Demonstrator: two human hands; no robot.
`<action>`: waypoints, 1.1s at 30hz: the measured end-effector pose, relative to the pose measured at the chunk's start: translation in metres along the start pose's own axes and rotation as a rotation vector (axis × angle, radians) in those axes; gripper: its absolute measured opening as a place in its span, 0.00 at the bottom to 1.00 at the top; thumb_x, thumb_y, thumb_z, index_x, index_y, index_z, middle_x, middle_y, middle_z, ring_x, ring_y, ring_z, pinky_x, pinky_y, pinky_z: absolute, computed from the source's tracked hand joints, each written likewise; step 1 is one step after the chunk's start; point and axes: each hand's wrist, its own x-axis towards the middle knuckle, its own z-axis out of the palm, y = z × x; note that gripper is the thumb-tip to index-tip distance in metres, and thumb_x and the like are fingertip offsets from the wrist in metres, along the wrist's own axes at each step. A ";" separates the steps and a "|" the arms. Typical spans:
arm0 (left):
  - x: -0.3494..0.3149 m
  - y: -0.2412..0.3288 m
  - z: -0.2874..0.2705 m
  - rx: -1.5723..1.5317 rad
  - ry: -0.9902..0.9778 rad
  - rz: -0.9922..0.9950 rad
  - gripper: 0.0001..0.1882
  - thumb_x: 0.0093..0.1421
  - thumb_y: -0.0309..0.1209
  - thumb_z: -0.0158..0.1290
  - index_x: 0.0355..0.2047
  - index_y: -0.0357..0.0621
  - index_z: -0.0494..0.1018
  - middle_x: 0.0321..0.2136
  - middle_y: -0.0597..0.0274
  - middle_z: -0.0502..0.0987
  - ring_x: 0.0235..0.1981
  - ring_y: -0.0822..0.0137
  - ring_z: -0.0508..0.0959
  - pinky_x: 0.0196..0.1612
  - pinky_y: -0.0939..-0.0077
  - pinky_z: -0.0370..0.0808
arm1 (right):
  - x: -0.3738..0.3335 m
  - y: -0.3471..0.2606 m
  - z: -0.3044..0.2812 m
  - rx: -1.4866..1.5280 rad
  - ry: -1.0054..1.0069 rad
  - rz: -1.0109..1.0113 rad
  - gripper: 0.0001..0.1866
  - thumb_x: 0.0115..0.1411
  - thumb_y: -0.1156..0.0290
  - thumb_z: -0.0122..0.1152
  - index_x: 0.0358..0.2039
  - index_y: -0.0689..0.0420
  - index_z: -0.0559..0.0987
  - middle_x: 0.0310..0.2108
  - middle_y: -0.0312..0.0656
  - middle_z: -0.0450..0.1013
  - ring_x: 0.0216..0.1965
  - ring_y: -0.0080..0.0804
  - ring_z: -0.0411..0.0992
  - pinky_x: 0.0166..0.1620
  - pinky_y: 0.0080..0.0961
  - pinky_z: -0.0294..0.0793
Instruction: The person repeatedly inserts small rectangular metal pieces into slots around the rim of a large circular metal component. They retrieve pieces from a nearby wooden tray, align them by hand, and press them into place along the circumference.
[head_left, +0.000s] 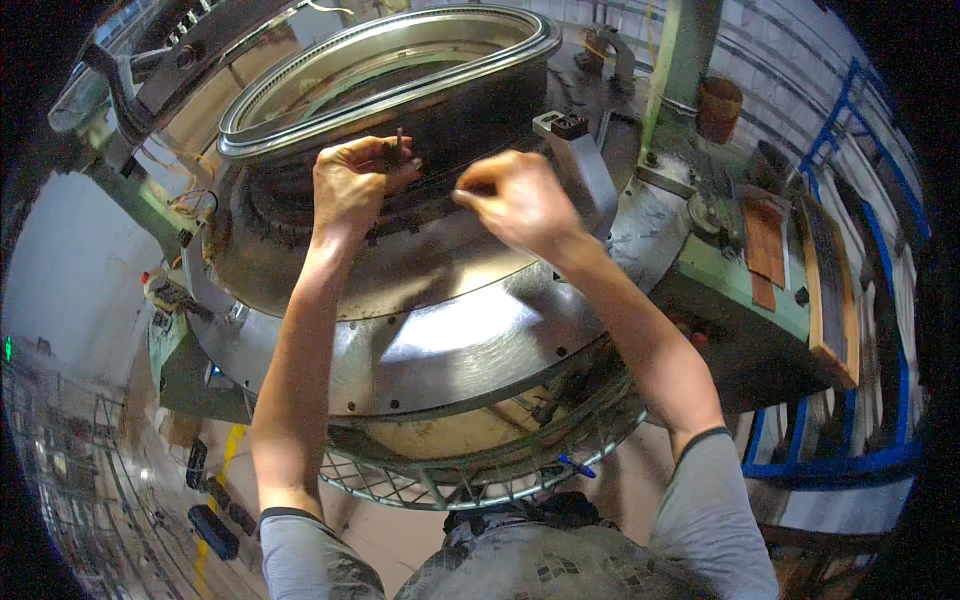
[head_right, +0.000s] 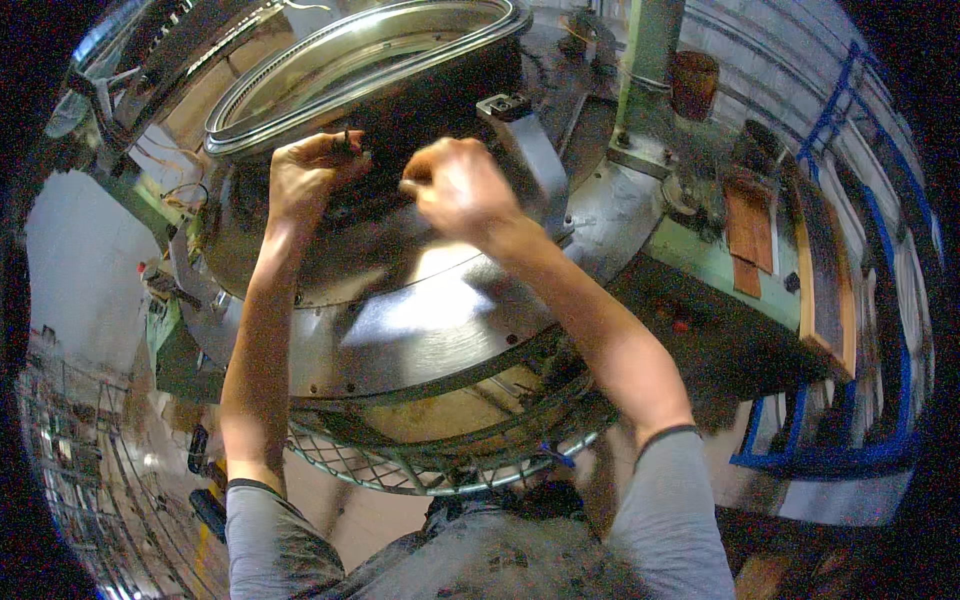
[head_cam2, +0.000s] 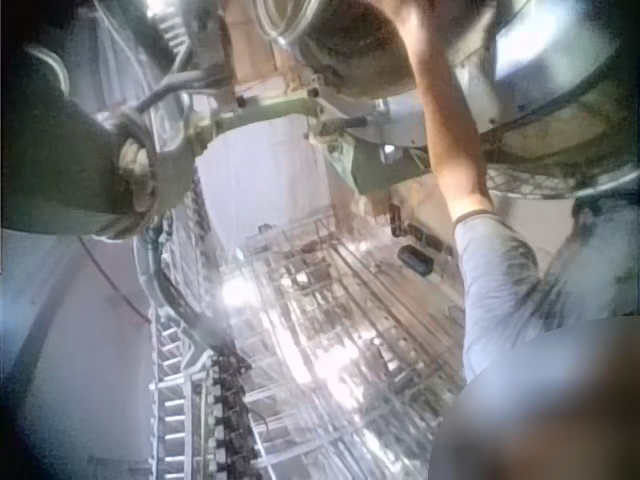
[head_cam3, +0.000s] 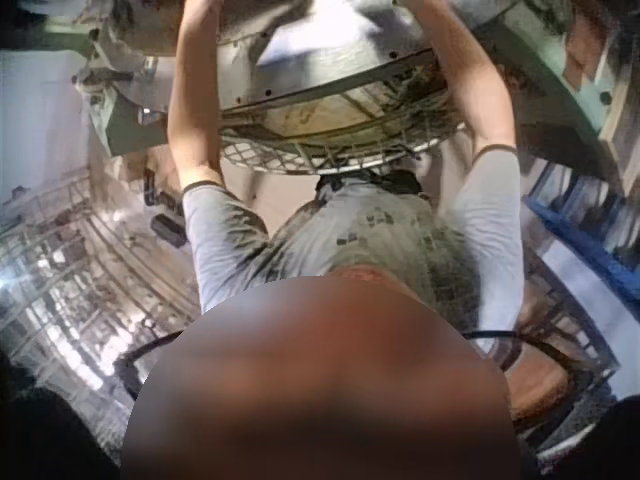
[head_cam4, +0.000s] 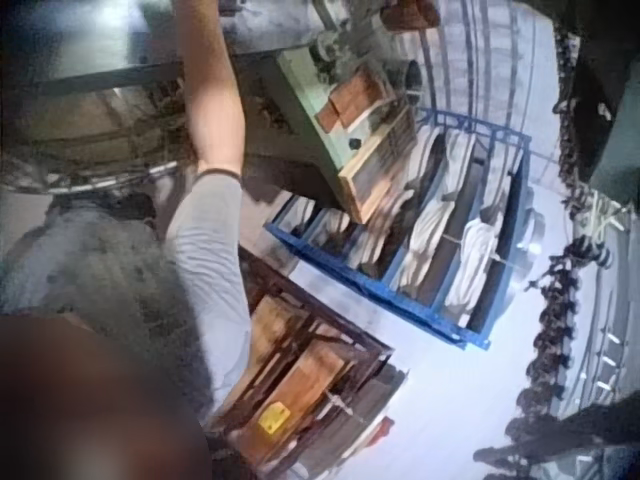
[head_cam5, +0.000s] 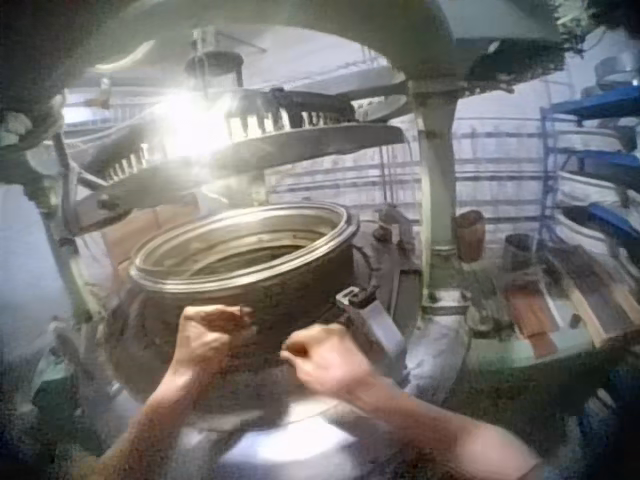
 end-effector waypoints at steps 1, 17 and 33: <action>-0.002 0.001 0.007 -0.160 0.013 -0.103 0.09 0.53 0.19 0.67 0.35 0.38 0.83 0.34 0.58 0.85 0.34 0.70 0.84 0.40 0.76 0.82 | -0.017 -0.018 -0.029 0.099 -0.040 0.111 0.10 0.60 0.67 0.66 0.33 0.60 0.86 0.25 0.48 0.81 0.23 0.30 0.76 0.27 0.27 0.73; 0.020 -0.013 0.063 -0.461 0.068 -0.390 0.08 0.59 0.24 0.63 0.38 0.34 0.79 0.34 0.59 0.82 0.34 0.70 0.81 0.41 0.76 0.79 | 0.048 0.091 -0.022 0.580 -0.563 0.307 0.18 0.60 0.60 0.71 0.41 0.63 0.85 0.29 0.36 0.82 0.29 0.21 0.75 0.33 0.21 0.76; 0.029 -0.062 0.067 -0.575 0.000 -0.439 0.13 0.57 0.26 0.60 0.43 0.36 0.79 0.38 0.53 0.82 0.39 0.58 0.81 0.47 0.64 0.78 | 0.028 0.092 -0.001 0.825 -0.480 0.511 0.12 0.61 0.64 0.68 0.35 0.60 0.85 0.26 0.39 0.79 0.25 0.25 0.74 0.30 0.25 0.74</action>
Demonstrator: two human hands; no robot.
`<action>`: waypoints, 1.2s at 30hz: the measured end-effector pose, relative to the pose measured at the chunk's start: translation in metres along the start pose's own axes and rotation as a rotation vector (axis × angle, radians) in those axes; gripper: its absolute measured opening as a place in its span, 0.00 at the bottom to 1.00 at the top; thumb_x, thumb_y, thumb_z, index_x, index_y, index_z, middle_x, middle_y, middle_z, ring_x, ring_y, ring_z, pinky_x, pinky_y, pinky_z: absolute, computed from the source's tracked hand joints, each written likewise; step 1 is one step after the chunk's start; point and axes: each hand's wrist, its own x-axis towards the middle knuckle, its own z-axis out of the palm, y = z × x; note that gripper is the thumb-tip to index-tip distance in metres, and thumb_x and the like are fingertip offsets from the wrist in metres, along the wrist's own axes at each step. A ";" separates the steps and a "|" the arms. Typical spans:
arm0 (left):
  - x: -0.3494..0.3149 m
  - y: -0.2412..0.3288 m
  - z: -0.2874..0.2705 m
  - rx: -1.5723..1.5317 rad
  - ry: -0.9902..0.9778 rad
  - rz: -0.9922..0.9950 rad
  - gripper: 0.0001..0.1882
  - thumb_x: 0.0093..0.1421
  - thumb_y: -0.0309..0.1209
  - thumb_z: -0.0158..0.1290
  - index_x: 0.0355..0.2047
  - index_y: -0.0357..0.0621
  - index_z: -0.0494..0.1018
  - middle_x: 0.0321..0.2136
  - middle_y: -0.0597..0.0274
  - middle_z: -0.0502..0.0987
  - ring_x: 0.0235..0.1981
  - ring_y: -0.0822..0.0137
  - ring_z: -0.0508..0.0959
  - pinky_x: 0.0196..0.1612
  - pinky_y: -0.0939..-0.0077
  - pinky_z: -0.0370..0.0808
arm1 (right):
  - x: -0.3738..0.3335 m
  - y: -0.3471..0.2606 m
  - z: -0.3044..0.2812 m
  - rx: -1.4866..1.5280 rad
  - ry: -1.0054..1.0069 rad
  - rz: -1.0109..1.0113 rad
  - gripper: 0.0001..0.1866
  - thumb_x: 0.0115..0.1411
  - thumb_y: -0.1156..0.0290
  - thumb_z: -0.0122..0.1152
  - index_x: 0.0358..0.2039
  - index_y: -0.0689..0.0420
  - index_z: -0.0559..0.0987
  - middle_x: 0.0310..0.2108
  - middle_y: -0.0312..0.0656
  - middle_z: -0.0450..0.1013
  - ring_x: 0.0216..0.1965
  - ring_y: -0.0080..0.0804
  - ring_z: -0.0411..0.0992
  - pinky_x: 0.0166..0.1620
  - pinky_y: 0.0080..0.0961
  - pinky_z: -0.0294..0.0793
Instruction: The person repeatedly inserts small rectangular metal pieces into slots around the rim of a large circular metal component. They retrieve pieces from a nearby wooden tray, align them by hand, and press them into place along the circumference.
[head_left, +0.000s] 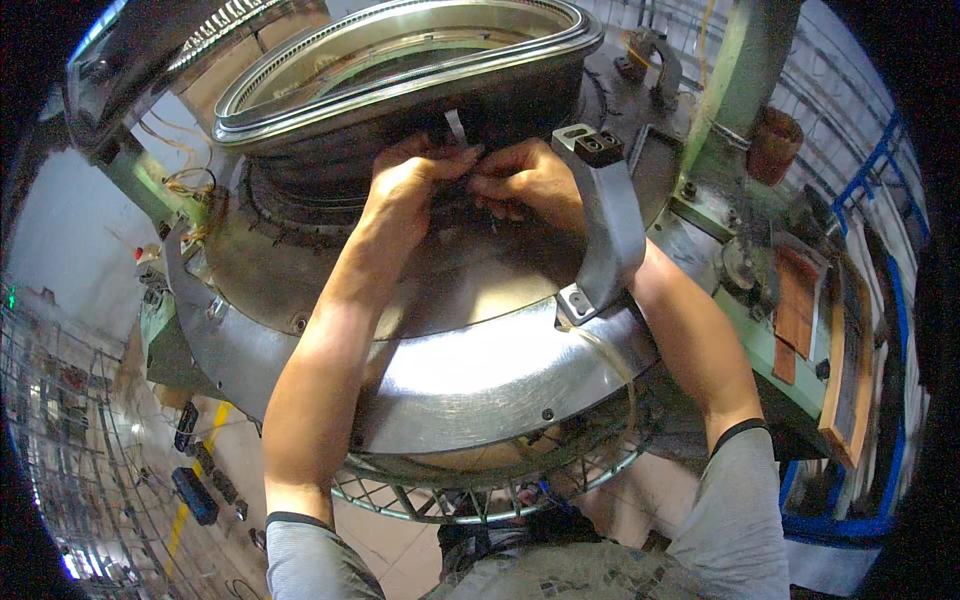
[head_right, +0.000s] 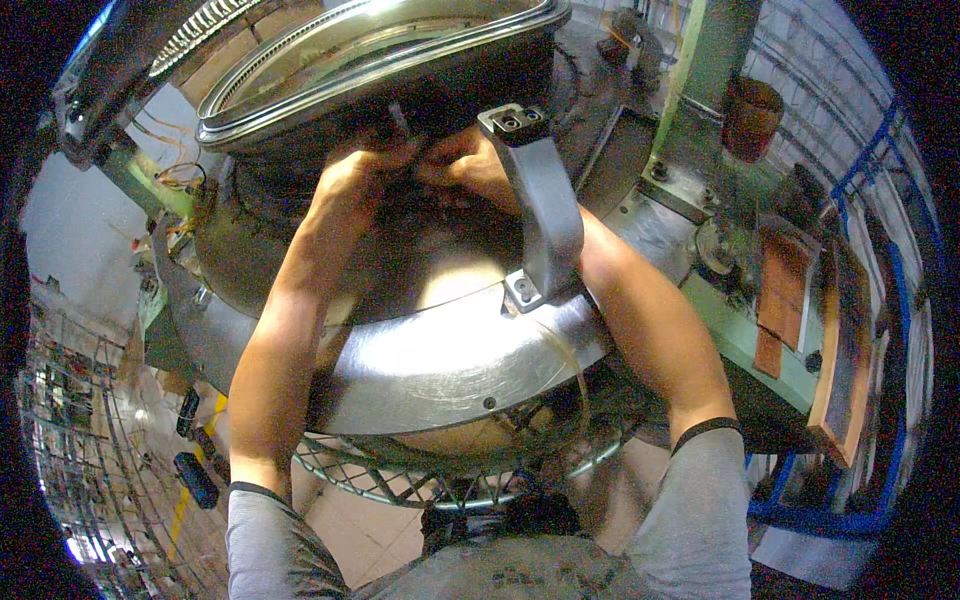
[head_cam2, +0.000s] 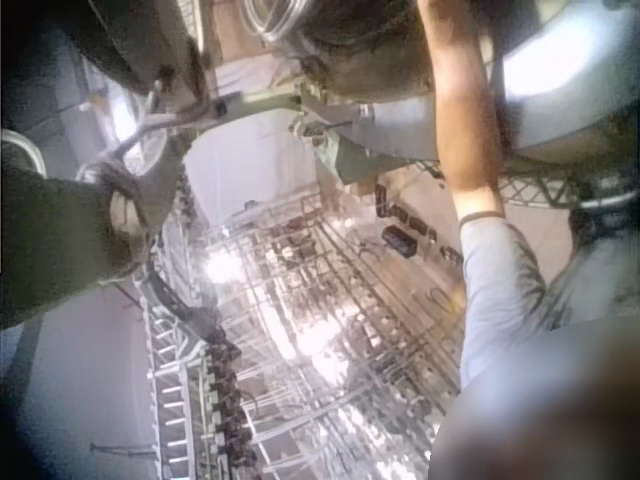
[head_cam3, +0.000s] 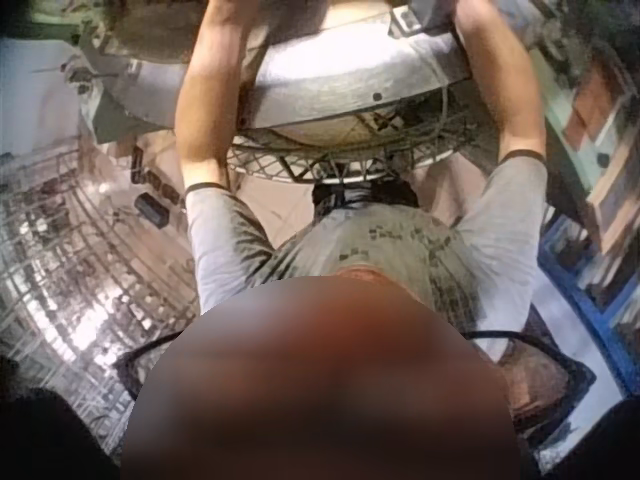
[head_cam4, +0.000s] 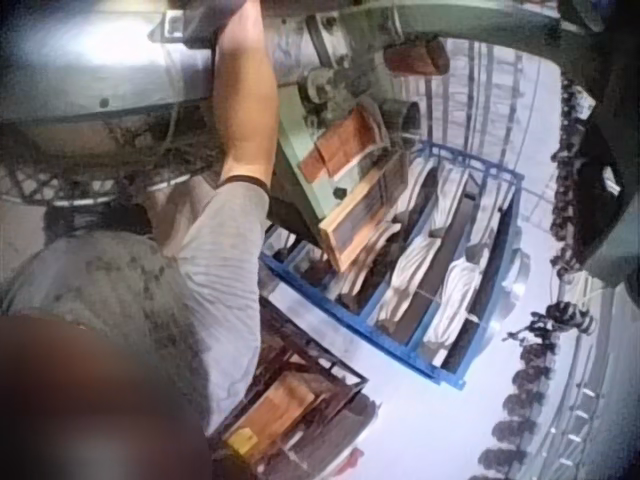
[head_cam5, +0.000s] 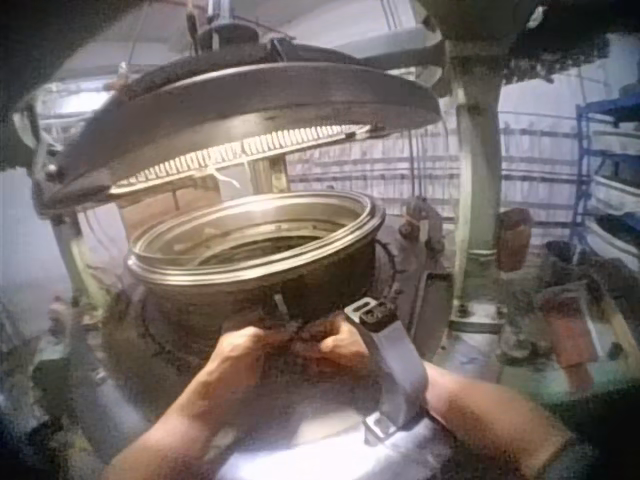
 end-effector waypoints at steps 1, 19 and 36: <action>0.003 -0.002 -0.002 0.005 -0.006 0.005 0.14 0.58 0.26 0.60 0.44 0.36 0.78 0.38 0.53 0.82 0.39 0.58 0.81 0.47 0.63 0.79 | -0.001 0.000 0.001 0.001 0.014 0.016 0.12 0.62 0.63 0.67 0.34 0.60 0.85 0.26 0.38 0.79 0.25 0.24 0.74 0.29 0.23 0.73; -0.027 -0.006 0.030 1.329 0.334 0.796 0.07 0.52 0.18 0.56 0.32 0.37 0.78 0.28 0.45 0.81 0.32 0.46 0.81 0.36 0.59 0.78 | 0.005 0.009 -0.009 -0.359 0.240 -0.209 0.14 0.64 0.67 0.57 0.38 0.64 0.84 0.23 0.35 0.78 0.23 0.21 0.69 0.28 0.25 0.70; -0.029 -0.020 0.039 1.473 0.281 0.956 0.11 0.48 0.17 0.55 0.34 0.29 0.78 0.59 0.36 0.71 0.51 0.36 0.74 0.57 0.52 0.74 | -0.007 -0.011 0.001 -0.413 0.300 -0.191 0.17 0.54 0.71 0.55 0.40 0.67 0.83 0.28 0.45 0.80 0.27 0.30 0.75 0.33 0.29 0.76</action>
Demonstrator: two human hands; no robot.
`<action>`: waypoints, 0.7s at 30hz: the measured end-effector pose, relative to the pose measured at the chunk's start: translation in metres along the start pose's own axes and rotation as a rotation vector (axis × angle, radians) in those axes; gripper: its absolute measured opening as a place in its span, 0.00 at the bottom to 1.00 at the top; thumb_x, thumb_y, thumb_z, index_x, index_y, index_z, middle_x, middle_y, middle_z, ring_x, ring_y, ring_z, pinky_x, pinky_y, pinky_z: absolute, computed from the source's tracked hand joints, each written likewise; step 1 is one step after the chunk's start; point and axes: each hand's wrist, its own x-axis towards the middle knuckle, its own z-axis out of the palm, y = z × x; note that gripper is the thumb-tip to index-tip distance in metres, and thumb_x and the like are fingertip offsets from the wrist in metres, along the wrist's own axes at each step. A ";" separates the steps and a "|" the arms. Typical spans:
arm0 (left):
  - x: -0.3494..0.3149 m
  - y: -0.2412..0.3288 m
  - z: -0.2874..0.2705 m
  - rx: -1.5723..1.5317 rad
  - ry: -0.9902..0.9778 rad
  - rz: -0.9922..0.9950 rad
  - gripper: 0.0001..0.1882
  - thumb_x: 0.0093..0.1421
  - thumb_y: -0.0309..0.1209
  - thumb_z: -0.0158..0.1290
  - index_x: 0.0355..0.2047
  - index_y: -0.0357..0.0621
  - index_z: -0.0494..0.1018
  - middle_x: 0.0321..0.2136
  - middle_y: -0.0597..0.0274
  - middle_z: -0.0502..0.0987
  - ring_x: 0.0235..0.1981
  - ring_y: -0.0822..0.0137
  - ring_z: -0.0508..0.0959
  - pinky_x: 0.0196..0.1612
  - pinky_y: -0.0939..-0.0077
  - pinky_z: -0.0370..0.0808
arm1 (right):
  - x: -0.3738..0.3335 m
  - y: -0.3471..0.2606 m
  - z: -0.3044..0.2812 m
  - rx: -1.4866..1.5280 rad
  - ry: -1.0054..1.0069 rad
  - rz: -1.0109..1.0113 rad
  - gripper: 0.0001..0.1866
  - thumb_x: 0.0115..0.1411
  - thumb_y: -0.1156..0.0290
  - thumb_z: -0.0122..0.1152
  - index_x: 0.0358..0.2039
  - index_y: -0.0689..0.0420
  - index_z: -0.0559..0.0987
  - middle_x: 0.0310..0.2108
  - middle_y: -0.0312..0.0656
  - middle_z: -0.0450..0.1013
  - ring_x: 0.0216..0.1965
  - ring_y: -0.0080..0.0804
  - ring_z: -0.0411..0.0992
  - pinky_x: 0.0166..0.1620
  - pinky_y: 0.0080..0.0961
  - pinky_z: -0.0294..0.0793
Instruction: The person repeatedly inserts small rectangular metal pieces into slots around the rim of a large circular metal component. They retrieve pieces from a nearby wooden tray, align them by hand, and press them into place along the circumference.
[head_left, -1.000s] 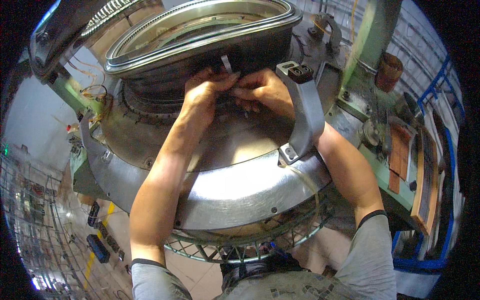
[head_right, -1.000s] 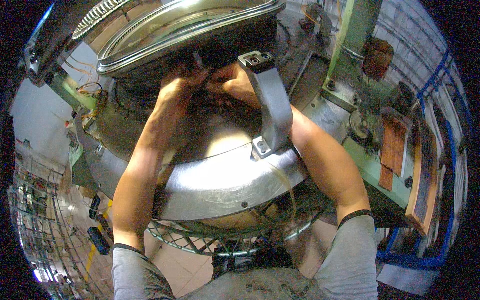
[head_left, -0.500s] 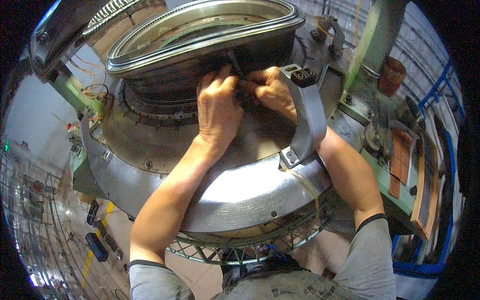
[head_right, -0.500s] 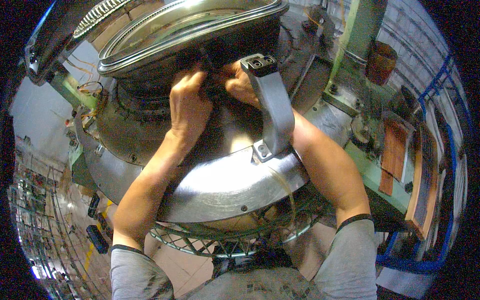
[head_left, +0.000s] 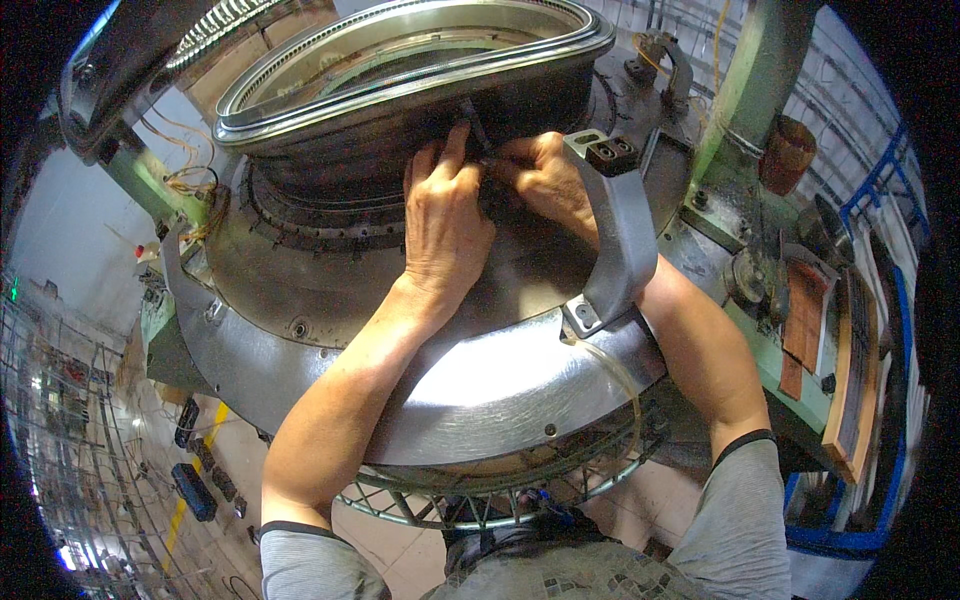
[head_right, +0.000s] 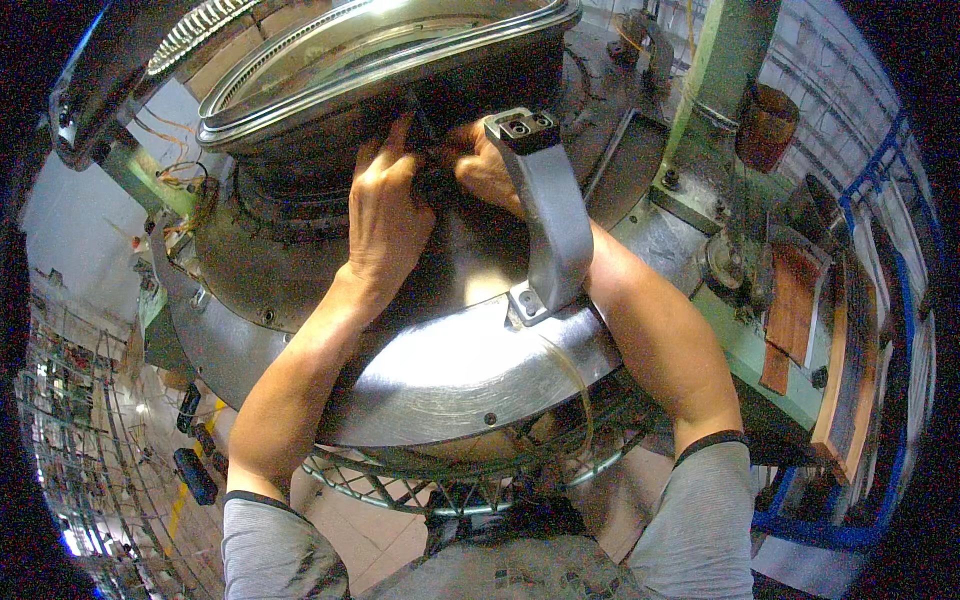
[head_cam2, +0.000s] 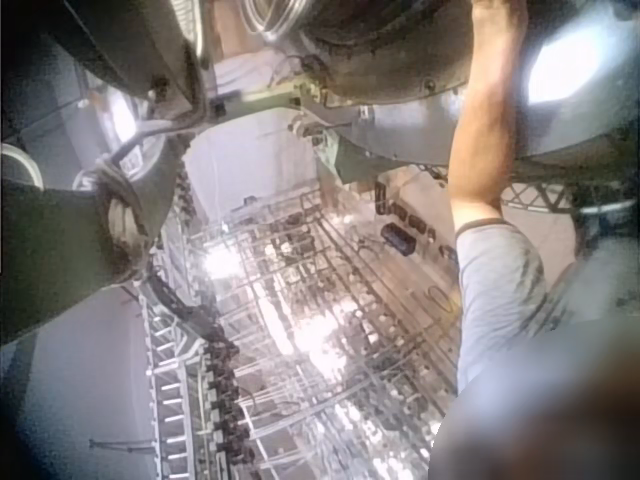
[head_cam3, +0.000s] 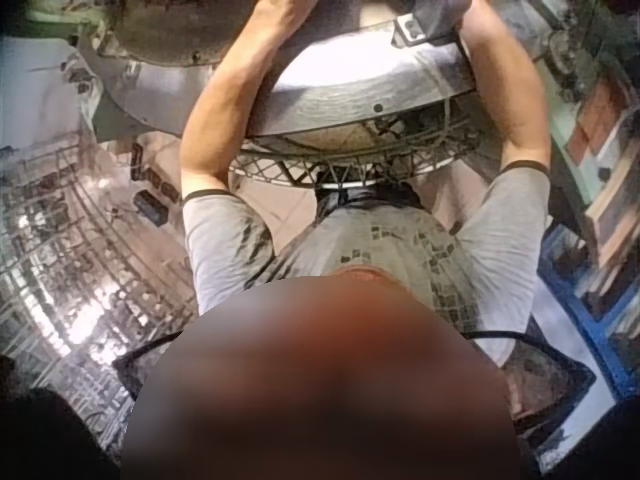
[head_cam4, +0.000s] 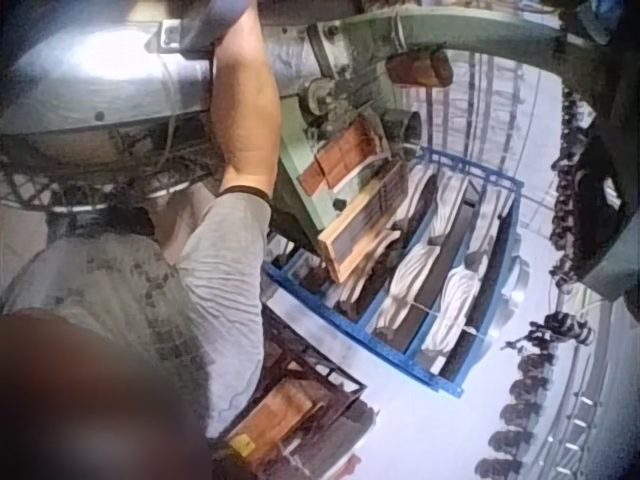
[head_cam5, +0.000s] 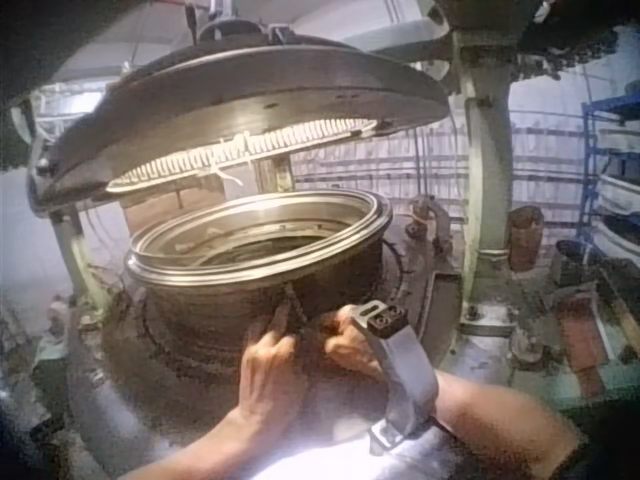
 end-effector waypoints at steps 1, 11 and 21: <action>0.000 0.000 0.000 0.003 0.001 0.000 0.10 0.48 0.17 0.55 0.33 0.29 0.78 0.59 0.37 0.71 0.52 0.36 0.74 0.58 0.52 0.73 | 0.002 0.003 0.002 0.009 0.016 -0.007 0.17 0.52 0.72 0.54 0.39 0.67 0.83 0.27 0.44 0.80 0.26 0.30 0.74 0.31 0.30 0.75; -0.001 -0.001 0.000 0.032 -0.017 0.010 0.15 0.43 0.16 0.55 0.34 0.32 0.79 0.61 0.39 0.70 0.53 0.35 0.73 0.60 0.53 0.72 | 0.010 0.013 -0.001 -0.094 -0.049 0.009 0.16 0.55 0.70 0.56 0.38 0.66 0.84 0.26 0.45 0.80 0.25 0.28 0.73 0.31 0.31 0.75; -0.003 -0.003 0.002 0.020 -0.056 -0.006 0.17 0.39 0.16 0.57 0.34 0.33 0.80 0.63 0.44 0.68 0.57 0.40 0.69 0.62 0.51 0.68 | -0.002 -0.006 0.001 -0.099 0.063 0.002 0.17 0.62 0.66 0.59 0.42 0.66 0.83 0.31 0.52 0.82 0.30 0.31 0.77 0.37 0.29 0.76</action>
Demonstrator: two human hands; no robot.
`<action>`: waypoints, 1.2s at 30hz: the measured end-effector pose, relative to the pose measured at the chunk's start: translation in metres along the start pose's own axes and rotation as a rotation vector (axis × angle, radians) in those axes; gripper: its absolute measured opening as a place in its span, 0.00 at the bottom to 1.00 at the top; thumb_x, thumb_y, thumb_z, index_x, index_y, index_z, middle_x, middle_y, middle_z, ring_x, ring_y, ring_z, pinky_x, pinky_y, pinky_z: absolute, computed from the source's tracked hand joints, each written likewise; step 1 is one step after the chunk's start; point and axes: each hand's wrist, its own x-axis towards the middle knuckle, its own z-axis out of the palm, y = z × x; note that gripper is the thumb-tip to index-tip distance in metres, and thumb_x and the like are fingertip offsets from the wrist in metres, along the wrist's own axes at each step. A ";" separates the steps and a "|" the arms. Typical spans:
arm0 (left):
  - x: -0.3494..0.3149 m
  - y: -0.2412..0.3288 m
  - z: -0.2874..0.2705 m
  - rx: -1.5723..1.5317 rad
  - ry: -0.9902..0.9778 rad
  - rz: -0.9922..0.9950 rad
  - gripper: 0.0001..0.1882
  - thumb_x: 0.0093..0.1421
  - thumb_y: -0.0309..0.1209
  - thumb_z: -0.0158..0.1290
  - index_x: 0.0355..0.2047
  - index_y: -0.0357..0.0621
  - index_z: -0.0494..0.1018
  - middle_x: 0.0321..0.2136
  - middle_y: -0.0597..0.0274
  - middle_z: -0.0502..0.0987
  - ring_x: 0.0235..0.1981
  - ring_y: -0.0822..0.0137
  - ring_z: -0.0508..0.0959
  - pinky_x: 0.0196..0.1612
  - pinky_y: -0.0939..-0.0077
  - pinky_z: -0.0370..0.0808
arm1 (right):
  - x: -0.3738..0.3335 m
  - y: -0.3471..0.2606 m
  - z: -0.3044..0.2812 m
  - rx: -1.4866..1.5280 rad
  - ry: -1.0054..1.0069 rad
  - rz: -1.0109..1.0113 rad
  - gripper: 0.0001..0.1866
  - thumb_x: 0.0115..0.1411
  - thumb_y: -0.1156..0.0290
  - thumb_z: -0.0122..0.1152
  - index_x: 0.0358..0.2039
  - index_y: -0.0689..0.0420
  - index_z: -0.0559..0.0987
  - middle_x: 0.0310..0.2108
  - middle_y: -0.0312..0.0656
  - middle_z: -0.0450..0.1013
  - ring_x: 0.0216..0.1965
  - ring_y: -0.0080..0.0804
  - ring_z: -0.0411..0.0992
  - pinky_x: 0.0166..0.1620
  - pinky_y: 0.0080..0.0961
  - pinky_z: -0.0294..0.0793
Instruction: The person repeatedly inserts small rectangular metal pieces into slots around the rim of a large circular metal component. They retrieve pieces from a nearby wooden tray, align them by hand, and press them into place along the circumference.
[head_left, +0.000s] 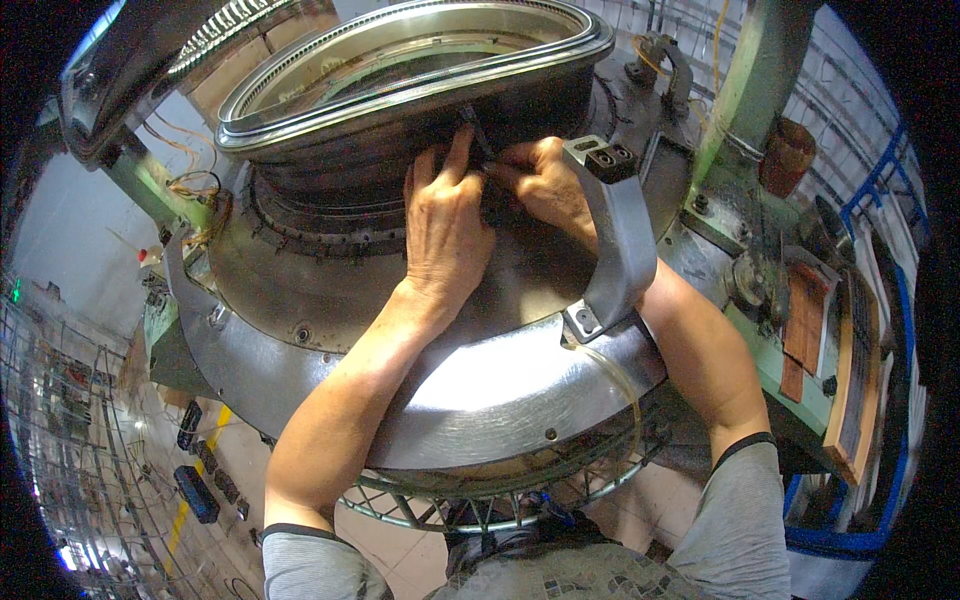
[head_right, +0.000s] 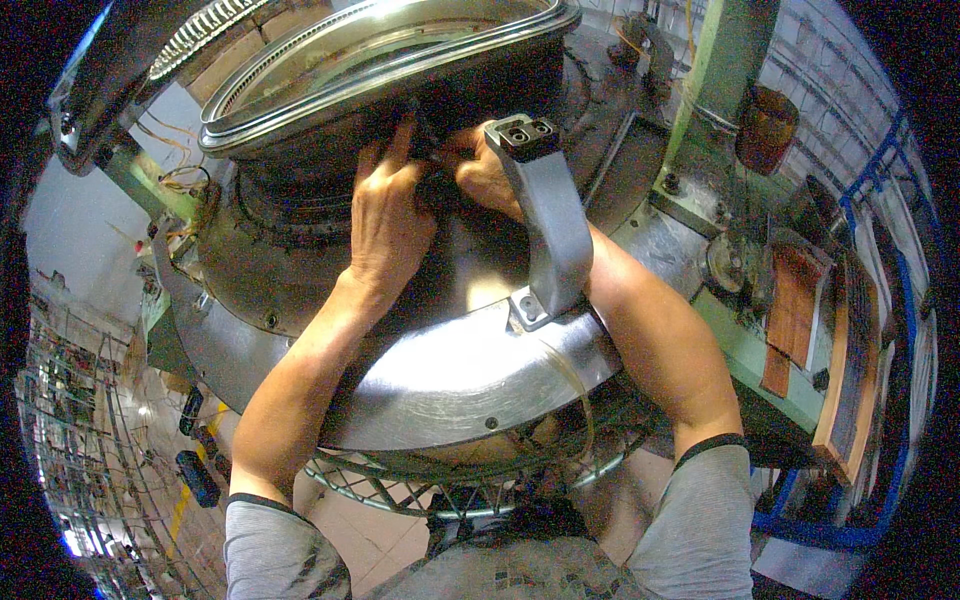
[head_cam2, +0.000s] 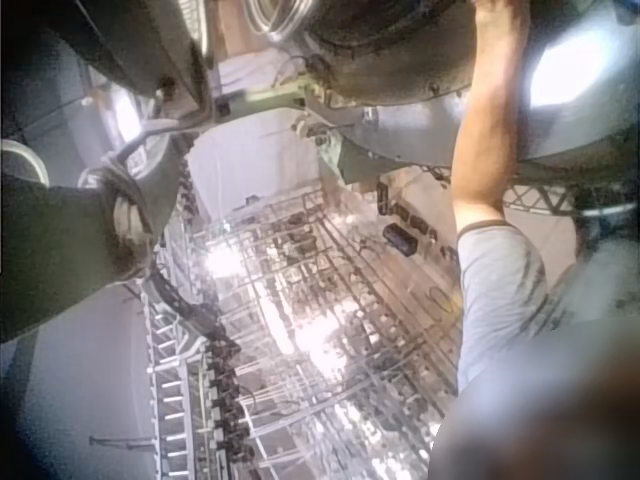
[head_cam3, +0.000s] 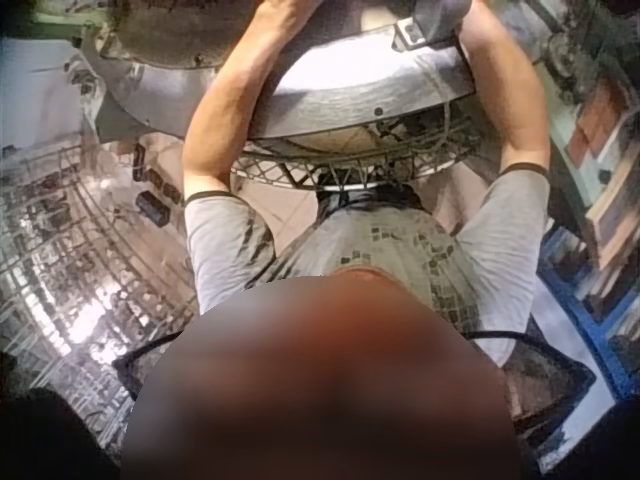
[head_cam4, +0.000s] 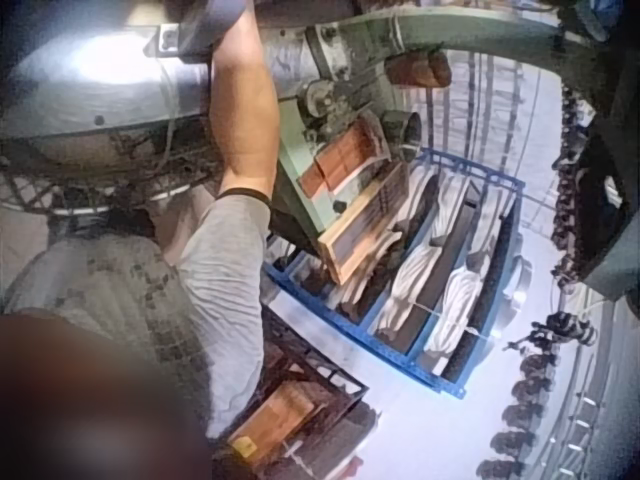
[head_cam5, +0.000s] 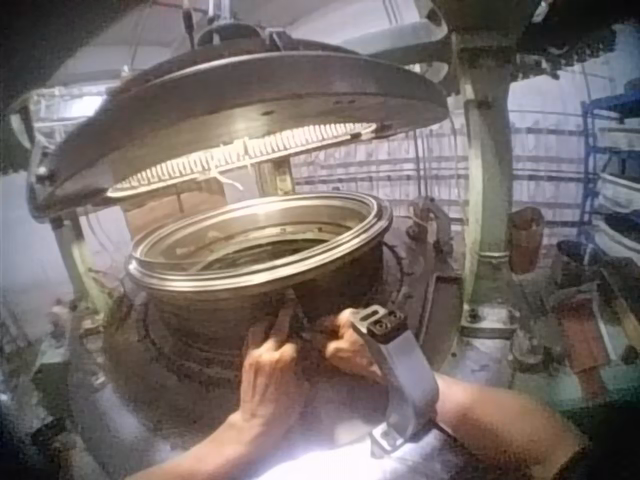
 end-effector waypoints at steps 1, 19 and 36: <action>0.000 0.000 0.000 0.003 0.000 0.003 0.17 0.39 0.16 0.56 0.34 0.33 0.80 0.63 0.44 0.68 0.57 0.40 0.69 0.62 0.51 0.67 | 0.001 0.000 0.000 -0.020 -0.003 0.036 0.16 0.62 0.66 0.59 0.42 0.66 0.83 0.31 0.52 0.82 0.30 0.32 0.77 0.37 0.29 0.76; 0.000 0.000 0.000 0.020 -0.020 0.012 0.15 0.39 0.17 0.57 0.32 0.33 0.80 0.64 0.44 0.67 0.58 0.39 0.68 0.62 0.48 0.67 | 0.005 0.005 0.006 -0.238 0.095 0.035 0.16 0.61 0.68 0.61 0.44 0.66 0.82 0.36 0.56 0.81 0.35 0.41 0.79 0.41 0.32 0.78; 0.000 0.001 -0.003 0.055 -0.080 -0.013 0.18 0.38 0.18 0.60 0.34 0.37 0.82 0.66 0.49 0.65 0.58 0.43 0.68 0.62 0.50 0.67 | 0.021 0.035 0.010 -0.194 0.036 0.059 0.17 0.48 0.66 0.61 0.38 0.58 0.87 0.32 0.56 0.81 0.31 0.47 0.80 0.38 0.39 0.80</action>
